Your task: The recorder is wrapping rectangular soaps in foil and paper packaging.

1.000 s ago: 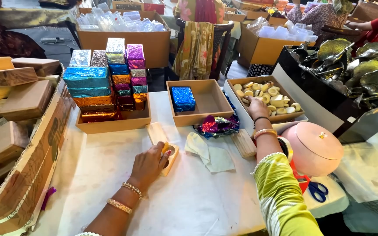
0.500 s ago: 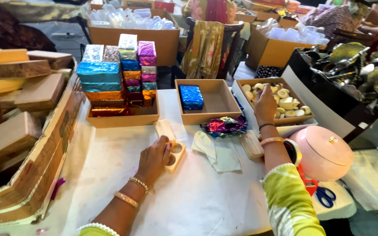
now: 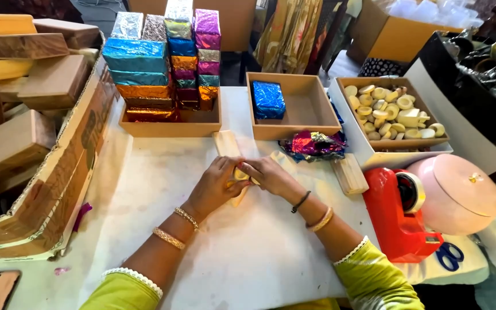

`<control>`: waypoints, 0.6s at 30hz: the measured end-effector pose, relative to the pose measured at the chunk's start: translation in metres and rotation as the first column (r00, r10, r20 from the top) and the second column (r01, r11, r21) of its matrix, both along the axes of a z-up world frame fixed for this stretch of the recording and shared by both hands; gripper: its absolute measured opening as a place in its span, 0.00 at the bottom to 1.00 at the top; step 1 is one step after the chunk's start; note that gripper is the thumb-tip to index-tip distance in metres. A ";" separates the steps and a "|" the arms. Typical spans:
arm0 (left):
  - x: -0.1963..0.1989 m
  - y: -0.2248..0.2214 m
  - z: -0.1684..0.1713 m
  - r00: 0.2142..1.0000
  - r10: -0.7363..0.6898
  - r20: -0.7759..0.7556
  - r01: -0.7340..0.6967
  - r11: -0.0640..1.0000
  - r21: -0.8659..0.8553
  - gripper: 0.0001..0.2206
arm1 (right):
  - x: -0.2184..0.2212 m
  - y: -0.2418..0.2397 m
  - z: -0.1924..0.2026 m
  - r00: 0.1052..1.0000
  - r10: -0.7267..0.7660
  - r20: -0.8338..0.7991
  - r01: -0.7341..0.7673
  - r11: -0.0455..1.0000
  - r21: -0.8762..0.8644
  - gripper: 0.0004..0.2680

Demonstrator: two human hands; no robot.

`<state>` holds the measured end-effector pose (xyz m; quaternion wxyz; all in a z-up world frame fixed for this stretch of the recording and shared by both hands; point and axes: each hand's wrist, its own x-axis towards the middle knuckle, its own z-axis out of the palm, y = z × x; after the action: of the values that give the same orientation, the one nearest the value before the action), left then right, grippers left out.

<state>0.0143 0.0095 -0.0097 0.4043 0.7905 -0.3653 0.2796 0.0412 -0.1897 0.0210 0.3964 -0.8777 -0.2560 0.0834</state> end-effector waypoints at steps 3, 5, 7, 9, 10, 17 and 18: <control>0.001 0.003 0.004 0.996 0.005 -0.084 -0.004 1.000 0.012 0.24 | -0.005 -0.001 0.003 0.994 -0.029 0.102 0.028 1.000 0.013 0.13; -0.002 0.007 0.015 0.978 -0.003 -0.210 0.007 1.000 0.018 0.23 | 0.000 -0.006 -0.005 0.989 -0.060 0.133 0.054 0.997 0.050 0.11; -0.002 0.011 0.021 0.943 -0.009 -0.333 0.017 1.000 0.022 0.22 | 0.002 -0.009 -0.013 0.982 -0.091 0.163 0.077 0.993 0.087 0.10; 0.001 0.016 0.021 0.953 -0.112 -0.282 0.151 0.981 0.118 0.19 | 0.001 -0.010 -0.018 0.955 -0.078 0.287 0.036 0.988 0.148 0.08; 0.002 0.016 0.020 0.952 -0.112 -0.284 0.151 0.981 0.119 0.19 | 0.000 -0.006 -0.019 0.955 -0.079 0.285 0.037 0.988 0.149 0.08; 0.007 0.023 0.018 0.964 -0.181 -0.195 0.222 0.951 0.214 0.11 | -0.009 0.003 -0.005 0.795 0.148 0.589 -0.156 0.987 -0.037 0.12; 0.009 0.024 0.016 0.935 -0.142 -0.325 0.216 0.955 0.205 0.09 | -0.007 0.001 -0.005 0.821 0.127 0.556 -0.144 0.989 -0.013 0.12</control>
<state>0.0229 0.0340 0.0060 0.3823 0.8301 -0.3998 0.0696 0.0346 -0.1883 0.0158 0.3112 -0.8375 -0.4230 -0.1508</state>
